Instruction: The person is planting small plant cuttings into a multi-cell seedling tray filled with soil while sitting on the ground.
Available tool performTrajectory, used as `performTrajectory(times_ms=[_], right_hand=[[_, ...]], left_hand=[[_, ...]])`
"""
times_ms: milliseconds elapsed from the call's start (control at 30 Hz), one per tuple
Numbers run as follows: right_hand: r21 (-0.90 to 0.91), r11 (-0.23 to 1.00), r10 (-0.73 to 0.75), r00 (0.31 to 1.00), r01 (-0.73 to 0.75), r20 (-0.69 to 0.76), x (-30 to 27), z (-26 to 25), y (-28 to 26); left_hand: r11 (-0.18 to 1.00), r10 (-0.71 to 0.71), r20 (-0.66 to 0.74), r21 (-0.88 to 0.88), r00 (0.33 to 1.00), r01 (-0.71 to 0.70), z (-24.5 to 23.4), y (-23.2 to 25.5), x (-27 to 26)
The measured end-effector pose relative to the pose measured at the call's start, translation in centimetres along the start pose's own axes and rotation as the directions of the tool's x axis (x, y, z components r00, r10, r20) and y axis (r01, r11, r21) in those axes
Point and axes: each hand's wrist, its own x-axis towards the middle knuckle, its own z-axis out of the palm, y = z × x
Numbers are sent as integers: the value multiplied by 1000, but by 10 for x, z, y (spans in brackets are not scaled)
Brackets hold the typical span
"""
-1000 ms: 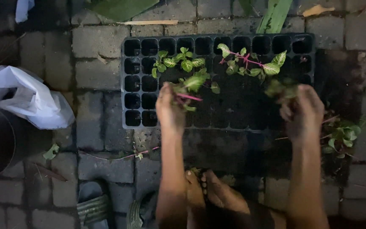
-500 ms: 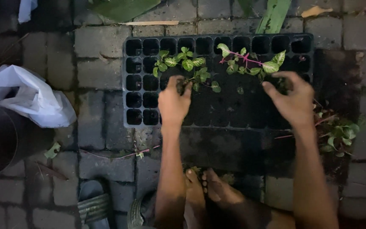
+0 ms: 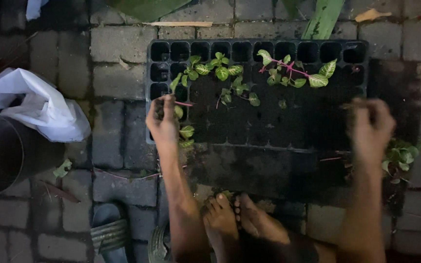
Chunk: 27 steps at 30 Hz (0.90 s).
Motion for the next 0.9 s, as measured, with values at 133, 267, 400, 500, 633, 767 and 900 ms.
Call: performTrajectory(times_ms=[133,267,400,500,633,767,900], right_hand=[[-424,896,-207,969,133,-134,8,-47,73],[-621,743,-225,967,251,121,9,-48,3],[-831,553,7,996,66,84,3,-13,-46],[-789,613,213,969,-34,123,-7,26,-109],[-374,866,-237,930,333,280,-15,95,-135],[-194,850,-408,844,491,348,-7,168,-107],[-149,850,-437,834,505,336,-4,186,-99]], left_hand=[[994,79,33,69,996,-82,1,3,11],[840,-5,165,536,986,-85,28,21,12],[689,31,151,712,988,-131,45,5,9],[654,187,125,724,974,-218,44,4,7],[736,144,129,649,981,-194,38,17,3],[660,173,228,696,958,-285,44,19,-12],[641,116,354,687,928,-342,69,7,-13]])
